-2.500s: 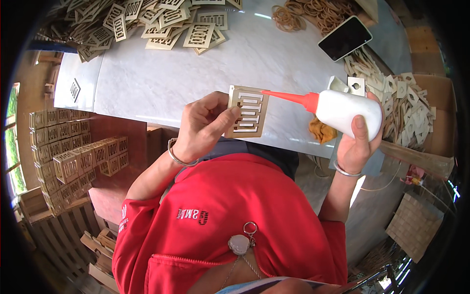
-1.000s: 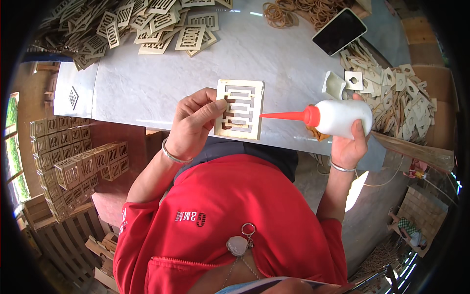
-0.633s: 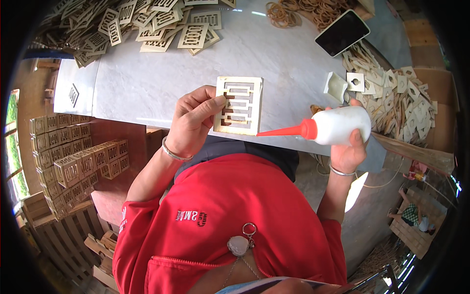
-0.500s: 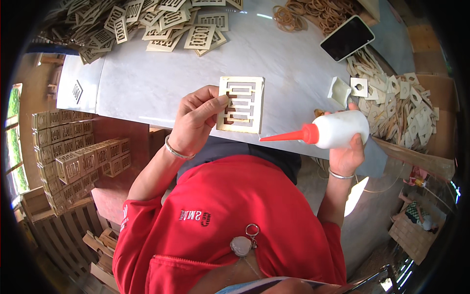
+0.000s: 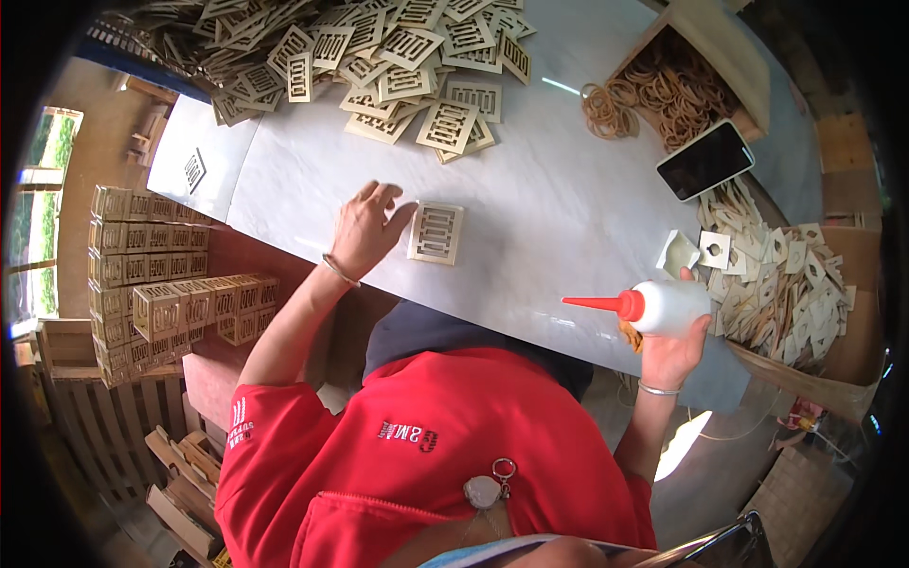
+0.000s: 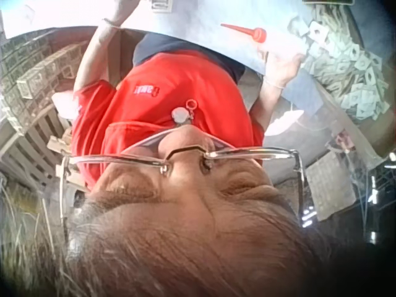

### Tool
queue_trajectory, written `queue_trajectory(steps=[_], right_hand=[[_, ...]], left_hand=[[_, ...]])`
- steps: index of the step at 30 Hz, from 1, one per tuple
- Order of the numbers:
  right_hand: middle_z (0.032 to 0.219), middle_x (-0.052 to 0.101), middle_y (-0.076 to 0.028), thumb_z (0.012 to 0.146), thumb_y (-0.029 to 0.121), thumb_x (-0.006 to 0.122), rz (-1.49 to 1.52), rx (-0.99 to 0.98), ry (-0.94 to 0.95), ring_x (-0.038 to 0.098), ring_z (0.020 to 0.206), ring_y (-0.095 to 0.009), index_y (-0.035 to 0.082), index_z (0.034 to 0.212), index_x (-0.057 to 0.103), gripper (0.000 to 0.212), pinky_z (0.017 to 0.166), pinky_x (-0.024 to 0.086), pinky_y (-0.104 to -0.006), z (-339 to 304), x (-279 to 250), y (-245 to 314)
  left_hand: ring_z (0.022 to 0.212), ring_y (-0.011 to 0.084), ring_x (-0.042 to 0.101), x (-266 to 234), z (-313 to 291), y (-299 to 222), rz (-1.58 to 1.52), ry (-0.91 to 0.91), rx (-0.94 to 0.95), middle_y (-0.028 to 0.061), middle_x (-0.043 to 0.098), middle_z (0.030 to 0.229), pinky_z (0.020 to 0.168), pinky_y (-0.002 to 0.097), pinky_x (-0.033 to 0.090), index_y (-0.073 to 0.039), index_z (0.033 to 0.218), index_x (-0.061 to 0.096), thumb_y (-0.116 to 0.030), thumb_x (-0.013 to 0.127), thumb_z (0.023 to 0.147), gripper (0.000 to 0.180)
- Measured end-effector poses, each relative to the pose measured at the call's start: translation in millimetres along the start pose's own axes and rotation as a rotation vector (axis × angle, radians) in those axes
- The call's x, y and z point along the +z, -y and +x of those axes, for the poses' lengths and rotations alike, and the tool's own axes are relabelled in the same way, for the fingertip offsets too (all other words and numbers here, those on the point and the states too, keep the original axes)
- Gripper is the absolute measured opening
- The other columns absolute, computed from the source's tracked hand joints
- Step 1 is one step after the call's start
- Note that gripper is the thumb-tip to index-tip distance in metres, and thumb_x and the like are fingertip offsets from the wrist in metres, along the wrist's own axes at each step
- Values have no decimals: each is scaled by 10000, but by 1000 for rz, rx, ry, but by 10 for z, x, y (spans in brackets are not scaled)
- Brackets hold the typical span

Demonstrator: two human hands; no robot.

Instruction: Applying glue to wooden panels and assembling them into small boxes.

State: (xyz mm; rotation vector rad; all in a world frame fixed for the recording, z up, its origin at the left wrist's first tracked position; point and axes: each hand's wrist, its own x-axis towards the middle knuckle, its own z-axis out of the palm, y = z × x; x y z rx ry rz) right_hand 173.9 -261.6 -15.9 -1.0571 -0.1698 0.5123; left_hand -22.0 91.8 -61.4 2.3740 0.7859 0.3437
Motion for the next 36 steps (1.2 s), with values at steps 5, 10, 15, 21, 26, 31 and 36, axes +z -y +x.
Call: queue_trajectory(steps=[5,10,15,21,26,31,36], right_hand=[[1406,381,-122,900,447,553,111,5,30,480,1196,-292,-10,1361,324,688,984,430,-458,103,-69,-73],[1265,477,-112,858,459,610,71,-30,-114,520,1123,-252,-21,1357,346,741,970,427,-438,98,81,-67],[1339,430,-118,882,447,578,118,-1,-35,515,1141,-294,-10,1361,334,706,948,442,-506,60,-183,-62],[1401,388,-126,900,435,554,202,-22,-59,501,1170,-336,2,1354,329,666,956,443,-555,39,-197,-121],[1416,374,-129,902,415,560,227,-19,0,496,1181,-332,2,1354,325,655,973,437,-536,-73,-180,-59],[1416,375,-129,899,389,577,231,-20,74,455,1229,-317,0,1375,308,671,1021,393,-512,-130,-141,-23],[1392,403,-126,891,335,595,70,-133,-6,440,1242,-297,-24,1370,327,655,1049,362,-476,-47,69,62]], left_hand=[[831,299,578,55,600,-219,178,-154,261,110,573,869,681,392,484,-32,929,611,-307,663,816,301],[937,343,559,423,1039,-312,469,-47,119,195,544,1014,750,434,492,14,930,618,-517,600,804,546],[885,339,581,399,1105,-212,470,-56,80,198,571,963,716,431,490,21,898,607,-418,610,801,450],[663,287,616,220,1073,-175,472,-207,141,140,613,762,583,384,497,-15,827,600,-252,566,827,239],[627,274,628,9,770,-248,-17,-349,170,137,660,744,551,369,480,-33,869,642,-142,554,818,150],[641,72,571,19,456,-399,-822,-85,-171,39,625,729,526,250,488,62,924,626,-97,600,873,169],[658,98,598,-22,73,-829,-1051,118,-278,84,639,793,578,229,539,91,972,587,-70,615,862,197]])
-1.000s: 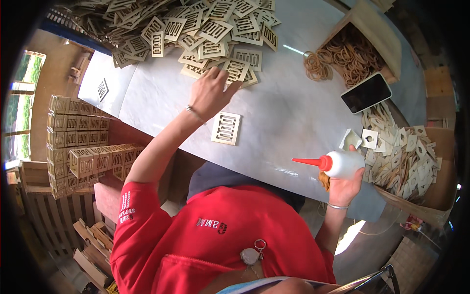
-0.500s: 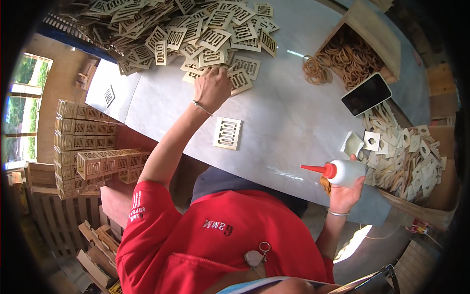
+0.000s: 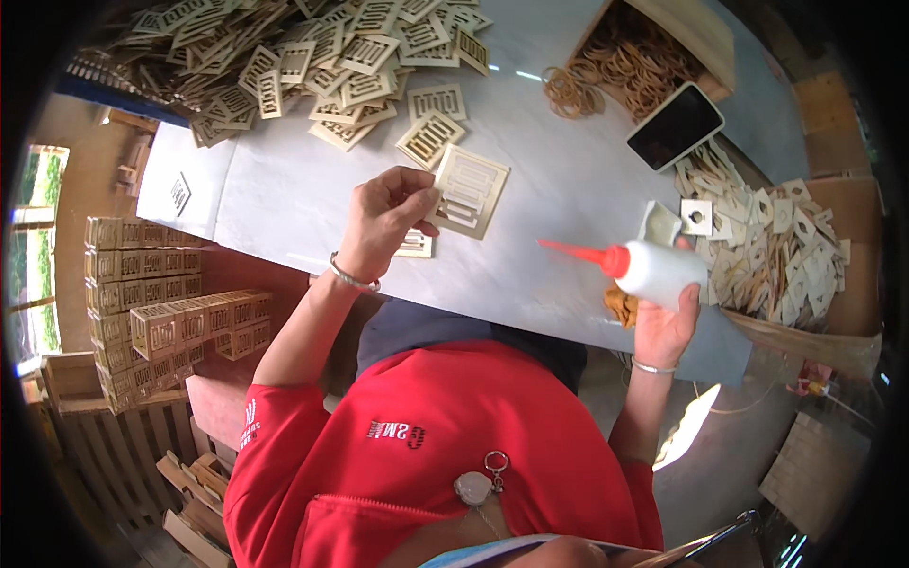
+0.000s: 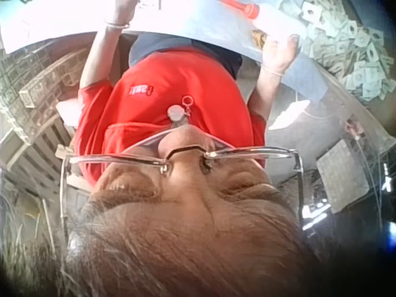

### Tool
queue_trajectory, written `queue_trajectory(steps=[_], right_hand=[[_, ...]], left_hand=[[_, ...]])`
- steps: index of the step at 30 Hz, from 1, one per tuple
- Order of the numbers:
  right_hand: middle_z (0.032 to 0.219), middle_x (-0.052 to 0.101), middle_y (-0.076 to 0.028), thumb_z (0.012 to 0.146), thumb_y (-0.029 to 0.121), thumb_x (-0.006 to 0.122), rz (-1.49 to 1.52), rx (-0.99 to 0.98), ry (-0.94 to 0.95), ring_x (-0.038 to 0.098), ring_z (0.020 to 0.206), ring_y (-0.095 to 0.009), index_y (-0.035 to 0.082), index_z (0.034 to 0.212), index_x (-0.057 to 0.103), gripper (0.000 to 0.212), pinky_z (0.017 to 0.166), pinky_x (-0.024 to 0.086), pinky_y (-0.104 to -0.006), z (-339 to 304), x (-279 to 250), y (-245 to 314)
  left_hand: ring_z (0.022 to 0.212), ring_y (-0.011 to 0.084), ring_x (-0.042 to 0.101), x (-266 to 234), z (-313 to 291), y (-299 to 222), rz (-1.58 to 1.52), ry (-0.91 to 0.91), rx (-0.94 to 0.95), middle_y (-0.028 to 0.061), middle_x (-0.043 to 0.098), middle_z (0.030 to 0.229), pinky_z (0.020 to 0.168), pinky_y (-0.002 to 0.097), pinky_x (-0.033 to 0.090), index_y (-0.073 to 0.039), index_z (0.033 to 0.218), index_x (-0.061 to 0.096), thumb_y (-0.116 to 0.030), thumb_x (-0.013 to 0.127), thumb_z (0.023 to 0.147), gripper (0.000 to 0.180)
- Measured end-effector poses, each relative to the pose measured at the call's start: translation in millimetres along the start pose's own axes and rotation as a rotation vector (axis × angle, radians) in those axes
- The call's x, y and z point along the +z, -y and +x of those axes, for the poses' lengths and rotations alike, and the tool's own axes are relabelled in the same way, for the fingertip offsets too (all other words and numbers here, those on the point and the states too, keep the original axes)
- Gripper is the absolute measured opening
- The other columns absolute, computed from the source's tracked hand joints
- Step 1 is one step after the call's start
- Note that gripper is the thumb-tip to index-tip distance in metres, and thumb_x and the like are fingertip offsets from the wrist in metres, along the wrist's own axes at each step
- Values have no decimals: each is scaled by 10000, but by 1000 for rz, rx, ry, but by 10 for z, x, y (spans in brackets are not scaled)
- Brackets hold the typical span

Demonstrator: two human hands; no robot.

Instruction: Applying glue to wooden panels and assembling them into small boxes.

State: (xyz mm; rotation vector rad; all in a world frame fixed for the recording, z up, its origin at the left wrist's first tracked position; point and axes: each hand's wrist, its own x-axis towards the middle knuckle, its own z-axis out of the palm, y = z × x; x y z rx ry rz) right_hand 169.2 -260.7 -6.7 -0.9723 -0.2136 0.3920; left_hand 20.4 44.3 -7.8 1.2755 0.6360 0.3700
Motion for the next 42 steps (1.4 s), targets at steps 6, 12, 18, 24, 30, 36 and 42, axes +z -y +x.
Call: queue_trajectory(steps=[6,12,18,24,30,36,42], right_hand=[[1277,467,-164,861,277,613,-349,-219,-47,478,1176,-278,-55,1342,373,632,1014,376,-438,111,394,93],[1217,486,-163,825,266,643,-461,-270,-22,496,1132,-279,-50,1328,391,646,994,382,-413,117,544,96],[1202,489,-163,834,247,637,-496,-292,3,505,1111,-272,-51,1316,401,614,978,397,-405,145,575,71],[1174,496,-161,838,245,635,-562,-320,-13,517,1083,-270,-42,1301,414,588,951,420,-402,148,561,99],[1147,511,-164,833,234,644,-583,-306,-33,532,1052,-268,-41,1299,414,587,937,430,-398,114,477,183],[1125,500,-124,772,230,698,-557,-306,-110,525,1010,-226,-20,1256,449,599,886,440,-345,59,426,251],[1117,501,-136,793,250,688,-508,-277,-147,530,1017,-238,-32,1265,437,604,892,447,-355,21,321,274]], left_hand=[[656,114,615,286,-321,-42,104,176,-55,99,641,822,550,236,537,77,970,566,-42,579,877,152],[667,108,634,359,-419,-40,77,174,-54,94,649,799,544,235,551,59,936,560,-26,598,852,125],[674,101,635,365,-446,-27,85,165,-43,88,649,796,535,231,551,50,936,561,-20,592,854,112],[667,98,627,353,-461,-12,68,162,-38,87,645,809,534,228,547,47,938,560,-26,585,864,106],[671,94,615,346,-488,-23,50,164,-30,87,637,813,537,225,544,50,954,560,-27,582,871,116],[643,88,594,336,-508,-30,-7,167,-21,83,622,800,530,226,541,64,947,555,-13,573,871,110],[632,99,589,317,-493,-20,-72,171,-61,90,617,799,529,235,541,69,936,554,-15,559,876,103]])
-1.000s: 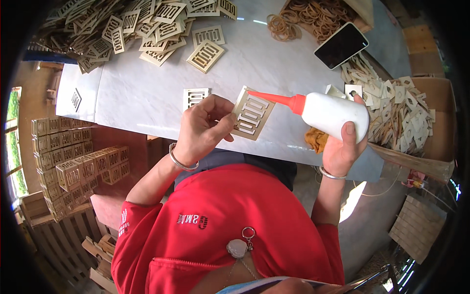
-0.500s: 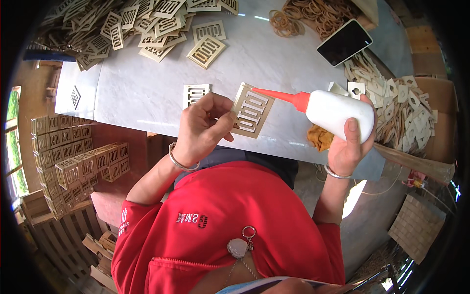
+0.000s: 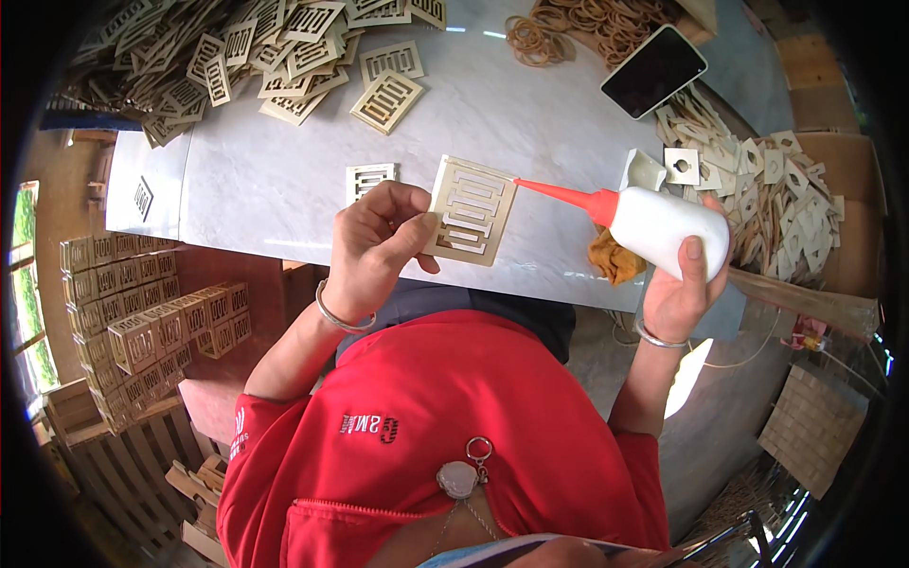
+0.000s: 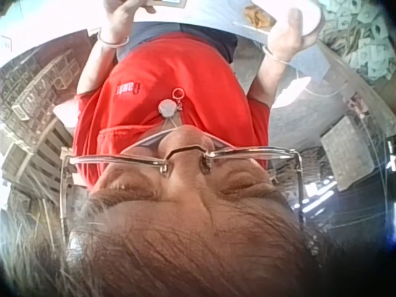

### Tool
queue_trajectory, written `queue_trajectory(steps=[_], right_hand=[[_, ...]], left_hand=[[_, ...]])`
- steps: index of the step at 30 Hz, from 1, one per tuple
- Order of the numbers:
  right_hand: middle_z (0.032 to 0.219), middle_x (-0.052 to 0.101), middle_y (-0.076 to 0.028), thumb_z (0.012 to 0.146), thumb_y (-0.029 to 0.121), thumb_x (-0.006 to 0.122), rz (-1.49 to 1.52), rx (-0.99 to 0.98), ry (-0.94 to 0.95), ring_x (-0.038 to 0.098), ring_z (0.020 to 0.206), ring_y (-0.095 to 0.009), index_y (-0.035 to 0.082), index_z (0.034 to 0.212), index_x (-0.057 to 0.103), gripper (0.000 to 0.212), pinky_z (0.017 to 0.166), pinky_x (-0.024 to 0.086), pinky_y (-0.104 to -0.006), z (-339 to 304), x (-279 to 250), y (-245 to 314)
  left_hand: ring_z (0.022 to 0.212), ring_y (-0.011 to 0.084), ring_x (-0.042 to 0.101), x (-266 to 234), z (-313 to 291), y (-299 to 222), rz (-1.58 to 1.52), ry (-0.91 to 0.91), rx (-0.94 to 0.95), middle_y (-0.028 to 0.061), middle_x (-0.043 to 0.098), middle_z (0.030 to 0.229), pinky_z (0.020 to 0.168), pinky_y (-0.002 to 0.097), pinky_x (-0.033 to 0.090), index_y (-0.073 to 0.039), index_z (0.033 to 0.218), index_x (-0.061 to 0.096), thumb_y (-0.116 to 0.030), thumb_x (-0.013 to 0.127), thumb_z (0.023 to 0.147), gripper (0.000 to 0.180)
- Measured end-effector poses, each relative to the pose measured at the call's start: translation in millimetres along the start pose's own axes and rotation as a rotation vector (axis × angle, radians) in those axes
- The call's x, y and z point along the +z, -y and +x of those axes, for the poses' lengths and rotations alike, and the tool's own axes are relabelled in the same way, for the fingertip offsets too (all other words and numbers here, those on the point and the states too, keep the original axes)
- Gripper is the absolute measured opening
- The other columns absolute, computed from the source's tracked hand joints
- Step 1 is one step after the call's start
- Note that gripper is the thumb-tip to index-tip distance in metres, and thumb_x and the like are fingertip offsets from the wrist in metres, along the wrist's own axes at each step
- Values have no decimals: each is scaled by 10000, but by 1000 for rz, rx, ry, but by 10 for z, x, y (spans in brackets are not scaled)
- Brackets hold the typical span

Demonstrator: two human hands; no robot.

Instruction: Applying glue to wooden panels and assembling them into small boxes.

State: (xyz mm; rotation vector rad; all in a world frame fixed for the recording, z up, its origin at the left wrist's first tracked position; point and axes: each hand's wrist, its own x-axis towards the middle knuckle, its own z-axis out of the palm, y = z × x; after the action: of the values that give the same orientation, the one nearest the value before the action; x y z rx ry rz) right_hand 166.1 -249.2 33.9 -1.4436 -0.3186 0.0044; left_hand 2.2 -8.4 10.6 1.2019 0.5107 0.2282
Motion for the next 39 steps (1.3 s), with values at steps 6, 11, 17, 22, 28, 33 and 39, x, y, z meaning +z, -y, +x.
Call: queue_trajectory(steps=[6,11,17,22,28,33,39], right_hand=[[1128,525,-153,834,243,647,165,109,-44,534,1056,-247,-59,1266,433,569,935,425,-378,23,-38,-94],[1162,530,-156,845,225,632,269,166,-50,531,1082,-247,-65,1273,436,553,962,409,-381,39,-76,-190],[1198,528,-152,862,259,606,263,190,6,524,1123,-270,-31,1303,425,558,975,420,-420,33,-125,-239],[1191,533,-150,853,271,616,268,192,56,528,1118,-275,-35,1305,423,579,976,419,-421,11,-143,-241],[1172,533,-157,810,264,656,252,179,60,558,1064,-285,-50,1271,445,596,948,433,-418,-36,-100,-208],[1180,517,-173,798,296,668,255,181,151,600,979,-365,-57,1279,411,650,893,480,-500,-55,-71,-168],[1181,512,-176,806,303,666,254,169,217,589,1007,-381,-63,1278,395,656,889,484,-517,-53,-126,-223]], left_hand=[[637,120,598,-22,18,35,-132,-1,-74,88,614,800,529,244,541,56,933,565,-18,568,871,97],[654,124,601,-44,34,52,-223,22,-129,78,613,803,534,255,541,41,933,574,-35,577,873,96],[660,121,599,-69,58,83,-290,29,-158,67,613,805,530,257,535,11,943,585,-50,574,881,88],[652,116,591,-82,81,75,-299,37,-155,68,615,811,531,252,527,9,944,586,-52,566,885,87],[661,115,592,-116,98,64,-317,33,-164,68,613,818,530,247,520,10,944,585,-56,555,892,90],[667,117,597,-128,107,60,-342,31,-167,69,613,830,528,244,519,7,945,585,-48,550,894,83],[671,117,598,-148,108,70,-349,36,-165,66,610,832,525,245,518,6,949,582,-39,545,896,79]])
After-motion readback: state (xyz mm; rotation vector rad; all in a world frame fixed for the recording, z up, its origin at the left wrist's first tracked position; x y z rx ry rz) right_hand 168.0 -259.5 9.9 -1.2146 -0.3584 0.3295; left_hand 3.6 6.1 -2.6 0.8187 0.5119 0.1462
